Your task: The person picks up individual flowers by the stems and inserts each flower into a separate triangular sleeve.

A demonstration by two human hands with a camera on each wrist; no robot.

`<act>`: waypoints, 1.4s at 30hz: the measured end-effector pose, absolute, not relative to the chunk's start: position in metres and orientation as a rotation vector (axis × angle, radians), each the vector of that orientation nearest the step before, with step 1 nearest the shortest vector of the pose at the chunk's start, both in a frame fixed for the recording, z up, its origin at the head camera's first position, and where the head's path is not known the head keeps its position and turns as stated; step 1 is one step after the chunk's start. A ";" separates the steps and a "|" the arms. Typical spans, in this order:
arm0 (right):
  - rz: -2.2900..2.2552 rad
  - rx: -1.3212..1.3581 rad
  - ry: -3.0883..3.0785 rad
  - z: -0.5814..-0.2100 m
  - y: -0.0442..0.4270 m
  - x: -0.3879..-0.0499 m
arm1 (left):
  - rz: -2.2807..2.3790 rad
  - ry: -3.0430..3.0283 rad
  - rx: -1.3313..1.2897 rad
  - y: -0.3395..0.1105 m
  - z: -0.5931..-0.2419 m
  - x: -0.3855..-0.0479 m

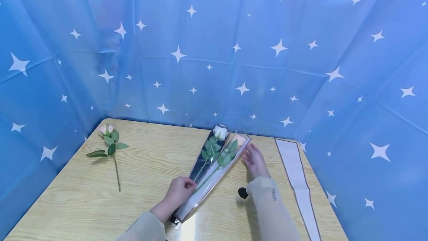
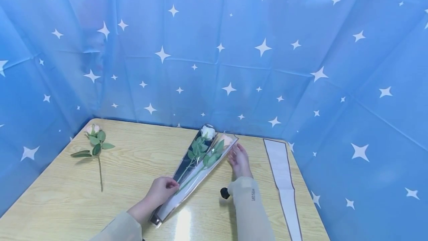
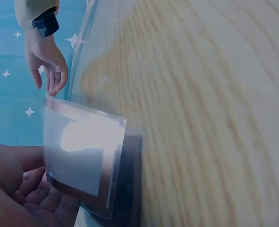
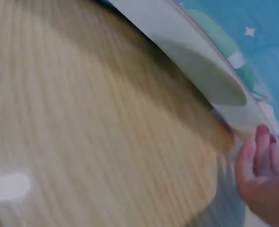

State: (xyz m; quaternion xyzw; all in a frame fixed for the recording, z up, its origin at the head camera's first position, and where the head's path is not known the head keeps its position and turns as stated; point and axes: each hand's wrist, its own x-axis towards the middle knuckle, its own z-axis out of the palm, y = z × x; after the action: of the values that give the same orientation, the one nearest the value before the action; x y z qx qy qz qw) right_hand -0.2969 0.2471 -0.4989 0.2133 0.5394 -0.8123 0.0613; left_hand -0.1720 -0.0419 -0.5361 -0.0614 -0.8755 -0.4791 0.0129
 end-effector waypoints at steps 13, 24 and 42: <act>-1.993 0.369 2.094 -0.515 0.241 -0.299 | -1.518 -2.699 -0.222 -0.041 -0.537 -0.171; -1.236 0.175 2.789 -0.510 0.221 -0.291 | -1.540 -2.740 -0.212 -0.040 -0.535 -0.173; -0.990 0.003 2.792 -0.507 0.213 -0.281 | -1.283 -2.796 -0.427 -0.036 -0.529 -0.161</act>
State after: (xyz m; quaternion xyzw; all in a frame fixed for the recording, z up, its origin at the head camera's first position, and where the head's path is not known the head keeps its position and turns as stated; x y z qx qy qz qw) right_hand -0.2815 0.2133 -0.5075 0.0008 0.9387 -0.3328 0.0897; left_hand -0.1611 -0.0363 -0.5289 -0.1374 -0.9001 -0.4131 0.0177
